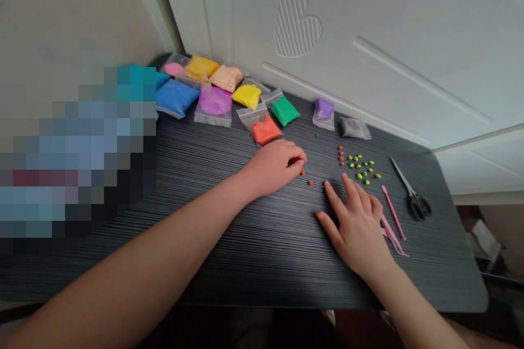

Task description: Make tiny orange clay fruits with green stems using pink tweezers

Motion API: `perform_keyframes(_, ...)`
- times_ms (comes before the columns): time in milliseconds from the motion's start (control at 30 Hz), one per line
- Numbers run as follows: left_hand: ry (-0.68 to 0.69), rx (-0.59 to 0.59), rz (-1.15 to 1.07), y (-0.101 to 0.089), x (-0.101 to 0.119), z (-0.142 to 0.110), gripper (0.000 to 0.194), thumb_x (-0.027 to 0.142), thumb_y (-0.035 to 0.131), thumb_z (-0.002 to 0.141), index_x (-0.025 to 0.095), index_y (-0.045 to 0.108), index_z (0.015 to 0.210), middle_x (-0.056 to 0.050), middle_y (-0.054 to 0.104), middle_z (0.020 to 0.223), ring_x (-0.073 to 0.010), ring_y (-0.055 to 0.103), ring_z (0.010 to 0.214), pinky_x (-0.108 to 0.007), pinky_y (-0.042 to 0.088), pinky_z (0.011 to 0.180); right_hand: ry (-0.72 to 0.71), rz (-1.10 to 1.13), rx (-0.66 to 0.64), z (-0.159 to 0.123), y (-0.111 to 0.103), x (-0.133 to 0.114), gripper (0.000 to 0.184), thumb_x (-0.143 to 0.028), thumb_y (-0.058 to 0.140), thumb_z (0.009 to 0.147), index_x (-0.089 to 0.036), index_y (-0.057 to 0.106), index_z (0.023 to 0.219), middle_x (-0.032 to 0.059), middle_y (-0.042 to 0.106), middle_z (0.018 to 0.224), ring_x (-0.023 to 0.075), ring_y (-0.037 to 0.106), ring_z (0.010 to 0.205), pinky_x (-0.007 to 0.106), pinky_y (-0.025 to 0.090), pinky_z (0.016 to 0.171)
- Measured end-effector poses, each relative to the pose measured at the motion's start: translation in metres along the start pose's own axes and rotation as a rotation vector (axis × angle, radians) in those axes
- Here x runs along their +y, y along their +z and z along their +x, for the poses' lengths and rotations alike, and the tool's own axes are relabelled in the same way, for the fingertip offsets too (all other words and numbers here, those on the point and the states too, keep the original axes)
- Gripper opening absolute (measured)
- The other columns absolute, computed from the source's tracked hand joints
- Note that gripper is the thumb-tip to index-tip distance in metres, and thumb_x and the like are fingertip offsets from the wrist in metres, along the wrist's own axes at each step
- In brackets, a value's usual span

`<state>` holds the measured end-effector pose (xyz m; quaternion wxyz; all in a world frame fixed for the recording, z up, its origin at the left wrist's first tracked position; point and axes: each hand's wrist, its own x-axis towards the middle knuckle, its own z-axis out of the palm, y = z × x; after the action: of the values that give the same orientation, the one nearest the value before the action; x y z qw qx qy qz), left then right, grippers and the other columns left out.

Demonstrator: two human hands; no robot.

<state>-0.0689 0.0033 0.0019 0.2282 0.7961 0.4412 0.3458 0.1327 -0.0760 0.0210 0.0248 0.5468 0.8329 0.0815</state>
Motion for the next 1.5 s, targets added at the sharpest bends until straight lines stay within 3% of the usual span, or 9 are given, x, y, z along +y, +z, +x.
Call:
perform_keyframes(133,0.008,-0.008,0.009,0.0,-0.001,0.0,0.017,0.016,0.047,0.077,0.015,0.064,0.078,-0.002,0.062,0.075,-0.0146,0.053,0.076,-0.027,0.041,0.07,-0.002,-0.005,-0.015,-0.009,0.0,0.001,0.049,-0.044,0.039,0.084,-0.021,0.039,0.128,0.0155,0.027,0.139,0.0307,0.028,0.123,0.05,0.022,0.094)
perform_keyframes(400,-0.008,-0.015,0.003,-0.001,0.001,0.0,0.018,0.017,0.046,0.078,0.016,0.064,0.078,-0.002,0.061,0.074,-0.0144,0.053,0.073,-0.027,0.041,0.068,0.013,0.027,0.044,0.014,0.0,0.002,0.05,-0.045,0.037,0.085,-0.021,0.039,0.128,0.0146,0.028,0.139,0.0295,0.027,0.124,0.048,0.022,0.094)
perform_keyframes(567,0.0,-0.003,-0.008,0.0,0.0,0.0,0.017,0.016,0.047,0.076,0.015,0.064,0.077,-0.002,0.061,0.073,-0.0139,0.053,0.072,-0.026,0.04,0.066,0.022,-0.014,0.015,0.01,-0.004,0.002,0.053,-0.045,0.037,0.085,-0.019,0.035,0.131,0.0153,0.024,0.14,0.029,0.025,0.125,0.047,0.022,0.095)
perform_keyframes(933,-0.01,0.004,-0.017,0.001,0.0,0.0,0.016,0.016,0.048,0.076,0.016,0.064,0.077,-0.002,0.061,0.076,-0.0145,0.053,0.075,-0.027,0.041,0.068,-0.006,0.006,0.01,-0.003,-0.001,-0.006,0.048,-0.043,0.039,0.085,-0.022,0.04,0.128,0.014,0.027,0.139,0.0299,0.027,0.124,0.049,0.022,0.094)
perform_keyframes(1133,-0.021,-0.006,-0.01,0.0,0.0,0.001,0.017,0.017,0.048,0.076,0.015,0.064,0.077,-0.002,0.061,0.074,-0.0141,0.053,0.072,-0.026,0.041,0.066,0.024,0.0,0.0,0.01,0.0,-0.006,0.053,-0.047,0.036,0.085,-0.02,0.037,0.13,0.0151,0.027,0.14,0.0294,0.025,0.125,0.048,0.022,0.096)
perform_keyframes(1367,-0.02,-0.014,-0.022,-0.002,0.001,0.001,0.017,0.017,0.046,0.078,0.016,0.064,0.076,-0.003,0.062,0.075,-0.015,0.053,0.075,-0.027,0.042,0.07,-0.012,0.003,-0.031,-0.002,-0.001,-0.006,0.051,-0.044,0.038,0.085,-0.02,0.037,0.13,0.0156,0.026,0.14,0.0292,0.028,0.124,0.049,0.023,0.096)
perform_keyframes(1500,-0.045,-0.037,-0.024,-0.003,0.002,0.0,0.019,0.018,0.045,0.08,0.016,0.063,0.08,-0.003,0.062,0.078,-0.0154,0.053,0.078,-0.028,0.042,0.073,-0.004,0.025,0.001,0.008,0.004,-0.003,0.052,-0.045,0.036,0.085,-0.019,0.037,0.13,0.0149,0.028,0.14,0.0286,0.028,0.125,0.049,0.024,0.096)
